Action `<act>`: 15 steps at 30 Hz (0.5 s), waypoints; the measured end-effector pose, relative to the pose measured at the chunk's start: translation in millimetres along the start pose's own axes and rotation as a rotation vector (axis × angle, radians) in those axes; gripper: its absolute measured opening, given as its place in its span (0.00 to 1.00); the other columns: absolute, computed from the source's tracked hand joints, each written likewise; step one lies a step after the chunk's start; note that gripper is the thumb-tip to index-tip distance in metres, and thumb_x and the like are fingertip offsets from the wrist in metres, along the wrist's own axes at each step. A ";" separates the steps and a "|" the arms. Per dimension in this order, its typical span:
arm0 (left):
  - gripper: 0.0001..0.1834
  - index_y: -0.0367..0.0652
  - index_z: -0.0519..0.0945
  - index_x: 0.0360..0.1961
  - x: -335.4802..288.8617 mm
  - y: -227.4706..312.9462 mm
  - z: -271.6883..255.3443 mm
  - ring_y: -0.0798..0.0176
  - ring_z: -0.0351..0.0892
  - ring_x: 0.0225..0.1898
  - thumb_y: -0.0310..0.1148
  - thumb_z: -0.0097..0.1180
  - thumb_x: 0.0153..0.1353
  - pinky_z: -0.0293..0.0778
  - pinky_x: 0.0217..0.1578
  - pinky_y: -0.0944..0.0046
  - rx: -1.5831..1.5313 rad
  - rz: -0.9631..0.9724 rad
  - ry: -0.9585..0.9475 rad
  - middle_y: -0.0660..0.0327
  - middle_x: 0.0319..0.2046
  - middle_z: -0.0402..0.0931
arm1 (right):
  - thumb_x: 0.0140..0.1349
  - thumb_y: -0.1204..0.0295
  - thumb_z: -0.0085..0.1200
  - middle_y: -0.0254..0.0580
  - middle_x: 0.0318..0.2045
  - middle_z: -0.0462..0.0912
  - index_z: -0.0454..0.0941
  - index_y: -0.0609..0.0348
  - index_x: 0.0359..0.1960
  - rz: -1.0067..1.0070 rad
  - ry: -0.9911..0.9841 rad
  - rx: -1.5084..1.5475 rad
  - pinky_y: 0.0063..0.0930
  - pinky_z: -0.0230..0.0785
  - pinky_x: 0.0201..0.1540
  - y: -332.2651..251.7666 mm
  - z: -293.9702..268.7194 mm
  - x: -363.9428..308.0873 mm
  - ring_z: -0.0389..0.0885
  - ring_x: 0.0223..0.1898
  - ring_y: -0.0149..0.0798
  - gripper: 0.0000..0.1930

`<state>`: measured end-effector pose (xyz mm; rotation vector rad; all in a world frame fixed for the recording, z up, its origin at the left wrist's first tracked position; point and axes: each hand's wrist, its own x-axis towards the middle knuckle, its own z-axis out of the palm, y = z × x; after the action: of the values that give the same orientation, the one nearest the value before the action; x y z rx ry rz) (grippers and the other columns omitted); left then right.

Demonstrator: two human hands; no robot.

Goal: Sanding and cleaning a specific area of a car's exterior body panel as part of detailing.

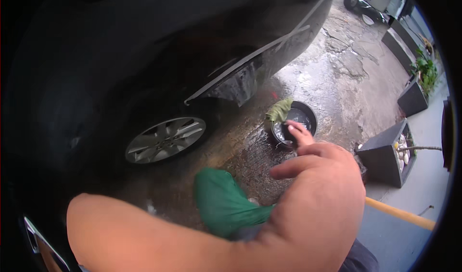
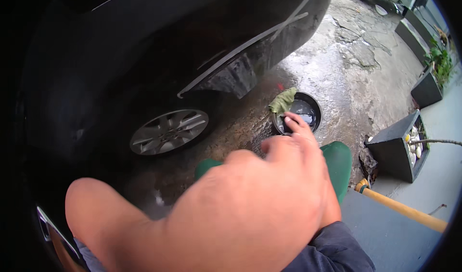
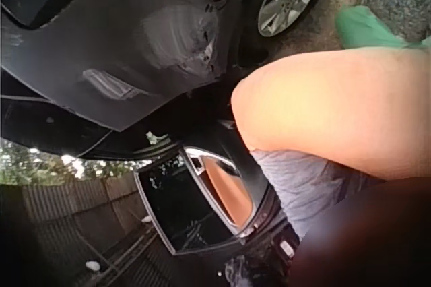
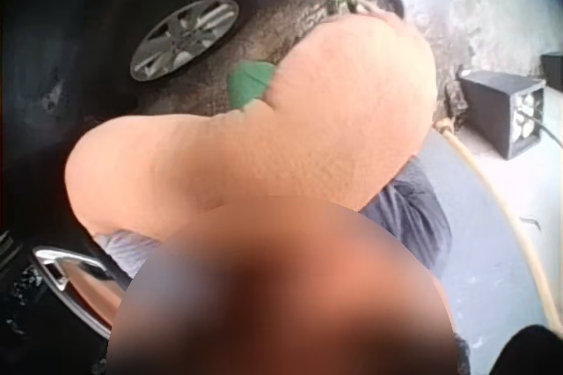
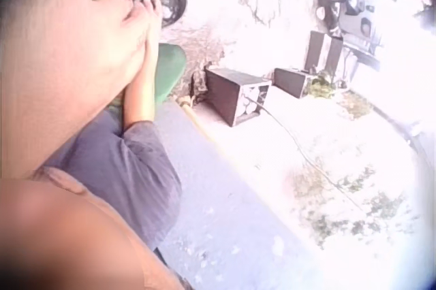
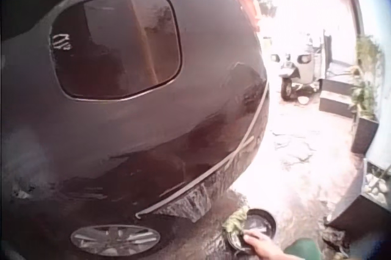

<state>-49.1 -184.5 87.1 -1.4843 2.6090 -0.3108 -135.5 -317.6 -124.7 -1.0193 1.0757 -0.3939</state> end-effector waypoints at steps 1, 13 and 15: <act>0.15 0.40 0.84 0.47 -2.2 5.4 -1.9 0.64 0.78 0.50 0.31 0.57 0.59 0.75 0.52 0.56 0.050 0.055 0.003 0.54 0.45 0.82 | 0.64 0.78 0.55 0.46 0.52 0.81 0.84 0.58 0.53 -0.062 0.122 -0.053 0.31 0.66 0.66 -9.4 6.7 -13.5 0.76 0.60 0.37 0.16; 0.19 0.41 0.80 0.51 -75.6 -116.4 -13.5 0.48 0.72 0.62 0.30 0.64 0.56 0.71 0.61 0.52 0.286 -0.338 0.138 0.52 0.57 0.75 | 0.73 0.64 0.49 0.45 0.58 0.79 0.72 0.65 0.65 -0.472 0.215 0.106 0.27 0.63 0.65 96.2 -58.6 142.1 0.75 0.60 0.35 0.23; 0.22 0.43 0.78 0.57 -119.5 -142.1 -24.6 0.47 0.64 0.69 0.31 0.62 0.60 0.63 0.68 0.50 0.493 -0.345 0.128 0.53 0.65 0.69 | 0.72 0.63 0.50 0.49 0.64 0.74 0.68 0.66 0.67 -0.597 0.168 0.071 0.30 0.59 0.69 39.7 -45.0 136.1 0.71 0.66 0.40 0.27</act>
<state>125.3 -149.4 145.5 -1.7457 2.1145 -1.0274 -119.1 -415.5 -235.5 -1.2521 0.8799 -1.0069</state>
